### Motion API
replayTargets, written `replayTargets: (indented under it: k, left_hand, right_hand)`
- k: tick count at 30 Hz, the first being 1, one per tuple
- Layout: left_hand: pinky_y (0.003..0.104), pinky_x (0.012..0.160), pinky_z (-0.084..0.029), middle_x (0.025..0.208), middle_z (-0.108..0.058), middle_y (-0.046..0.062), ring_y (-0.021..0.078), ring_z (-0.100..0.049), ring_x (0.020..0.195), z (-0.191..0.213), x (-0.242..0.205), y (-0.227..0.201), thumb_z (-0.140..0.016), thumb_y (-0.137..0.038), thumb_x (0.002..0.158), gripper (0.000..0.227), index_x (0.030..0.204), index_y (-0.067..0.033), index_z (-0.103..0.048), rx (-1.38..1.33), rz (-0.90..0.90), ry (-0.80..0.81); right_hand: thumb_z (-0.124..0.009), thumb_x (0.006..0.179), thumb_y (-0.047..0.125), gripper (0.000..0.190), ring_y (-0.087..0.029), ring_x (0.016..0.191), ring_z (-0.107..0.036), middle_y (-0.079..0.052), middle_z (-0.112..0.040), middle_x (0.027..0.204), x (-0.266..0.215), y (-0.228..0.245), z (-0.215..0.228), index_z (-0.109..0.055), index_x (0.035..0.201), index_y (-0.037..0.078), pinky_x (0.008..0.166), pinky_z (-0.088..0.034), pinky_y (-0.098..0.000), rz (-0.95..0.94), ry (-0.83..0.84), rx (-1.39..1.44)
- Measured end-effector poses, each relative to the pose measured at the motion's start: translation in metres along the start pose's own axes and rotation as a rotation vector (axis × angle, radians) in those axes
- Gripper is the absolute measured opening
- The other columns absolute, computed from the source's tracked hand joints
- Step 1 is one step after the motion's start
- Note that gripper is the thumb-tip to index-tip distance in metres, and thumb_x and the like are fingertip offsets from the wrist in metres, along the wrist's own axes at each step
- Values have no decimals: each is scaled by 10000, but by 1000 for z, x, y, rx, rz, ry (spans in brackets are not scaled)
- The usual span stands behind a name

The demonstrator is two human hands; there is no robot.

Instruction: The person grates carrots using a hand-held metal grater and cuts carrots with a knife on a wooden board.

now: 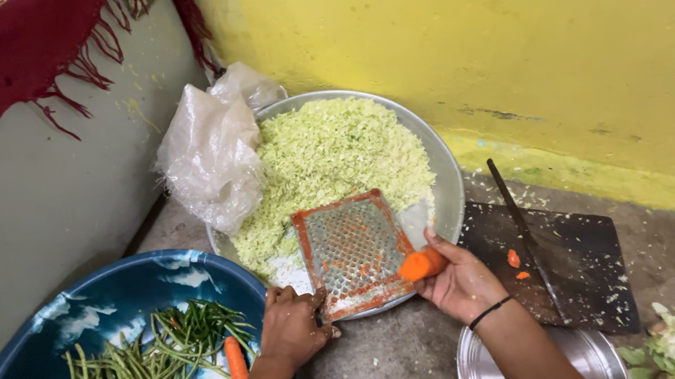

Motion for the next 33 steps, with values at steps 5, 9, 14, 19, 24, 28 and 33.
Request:
replayTargets:
  k: [5, 9, 14, 19, 24, 28, 33]
  left_hand:
    - [456, 1060, -357, 933, -752, 103, 289, -613, 1039, 1, 0, 0, -860, -357, 660, 585, 1191, -141, -746, -22, -46, -36]
    - [455, 1046, -360, 925, -752, 93, 289, -607, 1039, -1, -2, -1, -864, -381, 647, 628, 1203, -122, -731, -46, -30, -4]
    - [463, 1033, -370, 903, -749, 98, 312, -606, 1023, -6, -3, 0, -849, -332, 669, 596, 1201, -93, -726, -39, -81, -55]
    - [468, 1005, -387, 918, -736, 113, 322, -607, 1013, -8, -3, 4, -827, -277, 678, 565, 1188, -57, -726, -43, -130, -106]
    - [484, 1004, -376, 962, -727, 133, 329, -593, 1036, -9, -5, -1, -840, -320, 654, 567, 1125, -25, -726, -83, -132, -56]
    - [477, 1023, -376, 965, -729, 121, 319, -593, 1046, -9, -6, -2, -839, -314, 666, 544, 1112, -25, -723, -84, -111, -31]
    - [482, 1004, -377, 944, -721, 131, 332, -582, 1036, -9, -5, 0, -846, -293, 653, 592, 1156, -11, -709, -73, -120, -36]
  right_hand:
    - [-717, 866, 55, 198, -208, 796, -684, -59, -660, 826, 29, 25, -16, -593, 1021, 48, 846, -620, -442, 171, 30, 94]
    - [-752, 914, 71, 259, -192, 640, -569, -76, -583, 794, 51, 50, -54, -554, 1082, 73, 605, -506, -351, 478, -191, -365]
    - [-537, 822, -106, 441, -135, 697, -652, -28, -644, 977, 56, 15, -93, -539, 1233, 53, 564, -551, -245, 771, -17, -865]
    - [-551, 907, -73, 157, -136, 851, -768, -84, -720, 916, 62, 7, -86, -624, 1015, 16, 735, -615, -256, 1021, 108, -971]
    - [-635, 909, 18, 87, -150, 685, -682, -100, -738, 802, 147, 30, -126, -707, 866, 40, 658, -549, -314, 956, -58, -1353]
    - [-624, 881, 20, 73, -144, 715, -691, -102, -755, 798, 146, 43, -139, -694, 863, 17, 665, -545, -291, 923, 9, -1239]
    - [-565, 1033, 48, 137, -212, 897, -728, -133, -755, 973, 20, -4, -114, -630, 923, 0, 777, -608, -358, 1067, 409, -1118]
Point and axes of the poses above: each hand's wrist, its own x-axis towards the middle knuckle, its own z-axis out of the back of the hand, y = z × x, the point moved 10 cm from there along x, towards the middle knuckle
